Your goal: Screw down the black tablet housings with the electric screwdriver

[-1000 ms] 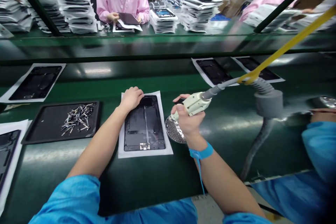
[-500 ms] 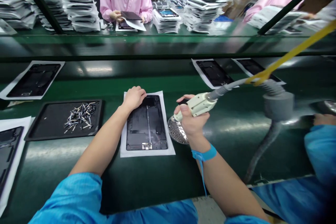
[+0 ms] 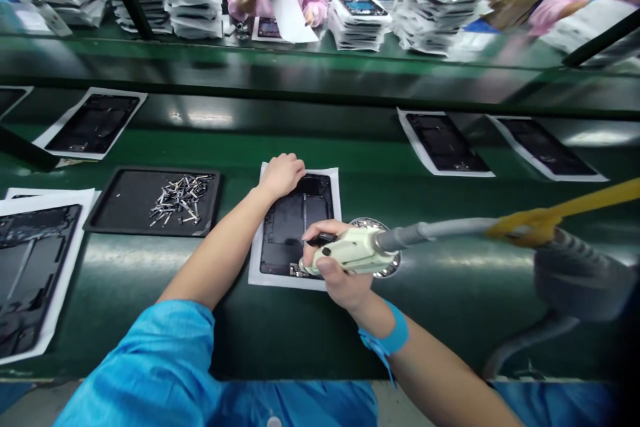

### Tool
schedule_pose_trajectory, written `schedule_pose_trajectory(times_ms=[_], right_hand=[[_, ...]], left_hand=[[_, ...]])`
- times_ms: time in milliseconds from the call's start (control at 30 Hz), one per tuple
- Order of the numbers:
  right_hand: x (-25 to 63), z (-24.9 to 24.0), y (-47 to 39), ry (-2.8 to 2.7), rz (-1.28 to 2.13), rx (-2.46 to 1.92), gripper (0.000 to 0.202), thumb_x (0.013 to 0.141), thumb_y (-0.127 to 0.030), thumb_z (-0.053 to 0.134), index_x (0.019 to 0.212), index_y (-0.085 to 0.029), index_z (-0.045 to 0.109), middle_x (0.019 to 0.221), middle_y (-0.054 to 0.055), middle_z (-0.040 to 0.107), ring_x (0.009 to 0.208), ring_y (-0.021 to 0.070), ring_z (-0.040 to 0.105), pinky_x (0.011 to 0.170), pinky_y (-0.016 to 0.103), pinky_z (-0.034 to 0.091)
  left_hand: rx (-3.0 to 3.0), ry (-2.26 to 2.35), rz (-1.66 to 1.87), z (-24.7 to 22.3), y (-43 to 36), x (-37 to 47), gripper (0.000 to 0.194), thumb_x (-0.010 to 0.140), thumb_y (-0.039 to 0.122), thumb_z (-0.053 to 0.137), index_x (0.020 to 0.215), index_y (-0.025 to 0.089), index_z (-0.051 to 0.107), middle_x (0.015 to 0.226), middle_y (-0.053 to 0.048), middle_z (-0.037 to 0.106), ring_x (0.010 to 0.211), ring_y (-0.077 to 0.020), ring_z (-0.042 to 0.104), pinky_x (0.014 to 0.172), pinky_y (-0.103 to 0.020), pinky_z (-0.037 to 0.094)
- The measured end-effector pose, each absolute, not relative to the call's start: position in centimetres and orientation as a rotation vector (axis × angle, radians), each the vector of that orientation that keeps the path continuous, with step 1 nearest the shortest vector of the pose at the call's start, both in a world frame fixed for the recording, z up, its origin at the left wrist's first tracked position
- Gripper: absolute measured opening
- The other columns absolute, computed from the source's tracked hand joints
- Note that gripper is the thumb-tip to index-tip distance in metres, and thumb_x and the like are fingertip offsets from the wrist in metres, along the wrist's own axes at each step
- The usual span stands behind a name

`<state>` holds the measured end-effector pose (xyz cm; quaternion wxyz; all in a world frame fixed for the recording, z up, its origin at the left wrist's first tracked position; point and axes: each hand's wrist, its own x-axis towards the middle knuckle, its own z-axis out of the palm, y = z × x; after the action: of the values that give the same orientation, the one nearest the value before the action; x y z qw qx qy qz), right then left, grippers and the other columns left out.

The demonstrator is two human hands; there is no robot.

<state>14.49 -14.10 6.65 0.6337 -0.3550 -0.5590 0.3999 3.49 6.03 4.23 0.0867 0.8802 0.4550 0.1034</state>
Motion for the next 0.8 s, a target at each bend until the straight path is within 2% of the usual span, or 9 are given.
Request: schedule_pose_trajectory(times_ms=[100, 300, 400, 533, 667, 800], right_hand=[[14.4, 6.6, -13.9, -1.294, 0.939, -0.834, 0.040, 0.088, -0.050, 0.073, 0.113, -0.022, 0.061, 0.083, 0.003, 0.068, 0.054, 0.0145, 0.063, 0.053, 0.031, 0.057], [14.0, 6.3, -14.0, -1.270, 0.946, -0.777, 0.032, 0.087, -0.037, 0.077, 0.114, -0.024, 0.064, 0.092, 0.003, 0.065, 0.057, 0.0123, 0.062, 0.054, 0.030, 0.056], [13.7, 6.1, -14.0, -1.282, 0.939, -0.782, 0.033, 0.086, -0.037, 0.078, 0.113, -0.024, 0.064, 0.089, 0.003, 0.065, 0.061, 0.0137, 0.063, 0.055, 0.030, 0.057], [13.7, 6.2, -13.8, -1.281, 0.994, -0.760, 0.034, 0.085, -0.036, 0.079, 0.115, -0.025, 0.065, 0.094, 0.004, 0.067, 0.059, 0.0129, 0.062, 0.053, 0.029, 0.056], [15.1, 7.3, -13.7, -1.213, 0.982, -0.752, 0.030, 0.089, -0.035, 0.075, 0.116, -0.027, 0.064, 0.096, 0.003, 0.068, 0.056, 0.0123, 0.062, 0.048, 0.026, 0.053], [17.1, 8.3, -13.7, -1.191, 0.867, -0.751, 0.030, 0.091, -0.037, 0.073, 0.118, -0.028, 0.065, 0.093, 0.004, 0.069, 0.057, 0.0139, 0.063, 0.049, 0.029, 0.055]], left_hand=[[2.621, 1.351, 0.315, 4.2, 6.0, 3.5, 0.030, 0.104, 0.032, 0.047, 0.108, 0.017, 0.073, 0.108, -0.011, 0.067, 0.105, -0.0272, 0.060, 0.089, -0.038, 0.045], [2.606, 1.349, 0.310, 4.2, 5.9, 3.6, 0.031, 0.104, 0.032, 0.047, 0.109, 0.017, 0.073, 0.110, -0.012, 0.068, 0.107, -0.0277, 0.061, 0.091, -0.038, 0.045], [2.612, 1.356, 0.240, 4.8, 6.1, 3.4, 0.031, 0.104, 0.031, 0.046, 0.111, 0.017, 0.073, 0.111, -0.012, 0.068, 0.109, -0.0273, 0.062, 0.092, -0.037, 0.047], [2.705, 1.242, 0.030, 6.4, 6.7, 3.5, 0.032, 0.103, 0.022, 0.044, 0.109, 0.014, 0.074, 0.112, -0.015, 0.069, 0.107, -0.0266, 0.065, 0.090, -0.035, 0.050], [2.865, 1.077, -0.331, 8.3, 7.5, 4.5, 0.029, 0.091, 0.007, 0.052, 0.105, 0.012, 0.077, 0.108, -0.018, 0.073, 0.104, -0.0286, 0.070, 0.088, -0.034, 0.052], [2.869, 1.127, -0.371, 10.2, 10.2, 5.8, 0.019, 0.083, 0.013, 0.068, 0.096, 0.017, 0.081, 0.096, -0.017, 0.077, 0.106, -0.0315, 0.071, 0.093, -0.035, 0.053]])
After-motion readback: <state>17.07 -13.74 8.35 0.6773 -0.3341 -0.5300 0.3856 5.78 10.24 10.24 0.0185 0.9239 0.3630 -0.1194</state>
